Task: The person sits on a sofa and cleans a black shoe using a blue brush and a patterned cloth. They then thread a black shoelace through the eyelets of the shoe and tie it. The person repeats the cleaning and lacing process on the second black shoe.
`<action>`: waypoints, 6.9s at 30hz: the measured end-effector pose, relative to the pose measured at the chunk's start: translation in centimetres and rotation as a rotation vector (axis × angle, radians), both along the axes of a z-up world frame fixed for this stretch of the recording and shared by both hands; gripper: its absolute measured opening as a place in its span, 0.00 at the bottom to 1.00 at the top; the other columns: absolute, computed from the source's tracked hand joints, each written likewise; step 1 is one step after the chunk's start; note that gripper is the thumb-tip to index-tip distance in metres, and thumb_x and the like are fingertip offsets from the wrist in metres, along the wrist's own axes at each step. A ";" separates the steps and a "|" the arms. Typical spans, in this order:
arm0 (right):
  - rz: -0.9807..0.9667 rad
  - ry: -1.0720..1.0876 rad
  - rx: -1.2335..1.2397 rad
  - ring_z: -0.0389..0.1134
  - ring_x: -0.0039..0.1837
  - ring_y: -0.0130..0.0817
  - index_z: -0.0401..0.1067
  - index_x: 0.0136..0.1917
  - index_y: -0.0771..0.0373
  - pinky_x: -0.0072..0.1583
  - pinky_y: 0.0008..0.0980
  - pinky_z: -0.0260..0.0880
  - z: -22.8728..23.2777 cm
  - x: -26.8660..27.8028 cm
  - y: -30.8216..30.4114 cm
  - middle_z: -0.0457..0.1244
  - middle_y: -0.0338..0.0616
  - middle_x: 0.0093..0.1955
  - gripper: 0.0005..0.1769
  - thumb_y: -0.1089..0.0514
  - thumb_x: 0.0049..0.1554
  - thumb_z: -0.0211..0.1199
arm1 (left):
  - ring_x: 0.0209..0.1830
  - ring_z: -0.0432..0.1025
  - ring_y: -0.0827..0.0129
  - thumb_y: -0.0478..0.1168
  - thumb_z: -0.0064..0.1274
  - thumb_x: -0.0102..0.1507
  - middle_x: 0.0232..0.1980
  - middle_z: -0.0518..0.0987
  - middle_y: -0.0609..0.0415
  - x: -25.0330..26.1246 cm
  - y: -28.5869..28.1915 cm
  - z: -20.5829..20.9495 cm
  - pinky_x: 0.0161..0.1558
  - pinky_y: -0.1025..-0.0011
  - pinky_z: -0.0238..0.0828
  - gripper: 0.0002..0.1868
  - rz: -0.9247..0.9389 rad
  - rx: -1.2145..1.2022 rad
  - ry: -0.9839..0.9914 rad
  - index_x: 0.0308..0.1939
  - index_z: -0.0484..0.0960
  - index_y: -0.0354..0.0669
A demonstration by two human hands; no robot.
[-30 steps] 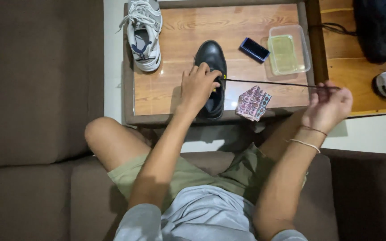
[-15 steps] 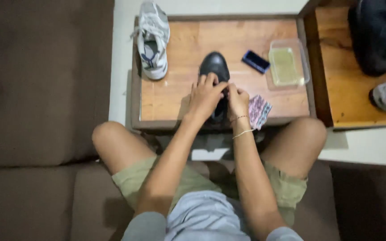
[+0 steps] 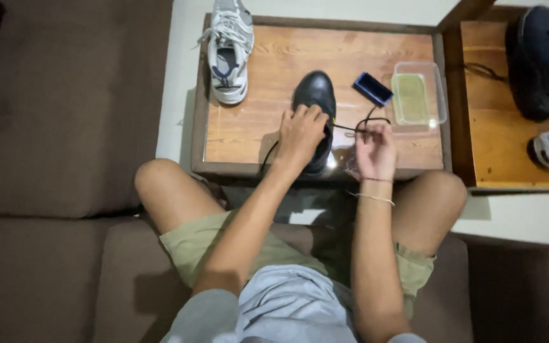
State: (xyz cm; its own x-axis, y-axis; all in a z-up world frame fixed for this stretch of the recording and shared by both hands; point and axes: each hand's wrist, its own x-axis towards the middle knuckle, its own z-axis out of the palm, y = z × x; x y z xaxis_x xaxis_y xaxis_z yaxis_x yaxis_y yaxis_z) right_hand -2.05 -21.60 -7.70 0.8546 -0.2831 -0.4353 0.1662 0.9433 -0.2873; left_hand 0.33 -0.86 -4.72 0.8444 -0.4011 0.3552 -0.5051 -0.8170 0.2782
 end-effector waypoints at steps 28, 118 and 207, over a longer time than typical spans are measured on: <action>0.138 -0.061 -0.395 0.44 0.30 0.22 0.65 0.48 0.50 0.34 0.20 0.47 -2.1 3.1 -1.5 0.42 0.26 0.29 0.09 0.53 0.70 0.48 | 0.35 0.73 0.70 0.40 0.44 0.69 0.36 0.75 0.55 2.1 -1.3 -2.9 0.35 0.81 0.62 0.10 0.540 -2.213 0.608 0.34 0.75 0.44; 0.292 -0.330 -0.778 0.72 0.50 0.24 0.69 0.64 0.64 0.53 0.19 0.75 2.3 4.5 6.9 0.69 0.42 0.55 0.14 0.57 0.68 0.54 | 0.48 0.78 0.69 0.36 0.47 0.72 0.45 0.83 0.49 3.7 -1.9 -1.5 0.58 0.67 0.74 0.13 -0.024 -1.438 0.536 0.59 0.79 0.39; 0.267 -0.053 -2.319 0.75 0.46 0.40 0.81 0.47 0.53 0.45 0.34 0.76 3.5 0.9 4.1 0.71 0.39 0.42 0.03 0.55 0.62 0.67 | 0.55 0.69 0.70 0.51 0.54 0.66 0.49 0.81 0.74 3.3 -0.1 0.3 0.57 0.52 0.69 0.07 -0.013 -0.202 0.272 0.44 0.87 0.69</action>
State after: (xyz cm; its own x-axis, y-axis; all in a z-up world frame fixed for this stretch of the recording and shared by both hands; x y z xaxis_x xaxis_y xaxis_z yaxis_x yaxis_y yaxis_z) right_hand -1.10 -17.54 -4.17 0.9384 -0.0114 0.3455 0.1802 -0.8367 -0.5172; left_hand 3.61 -0.99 -4.44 0.9143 -0.3570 0.1911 -0.4003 -0.7253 0.5601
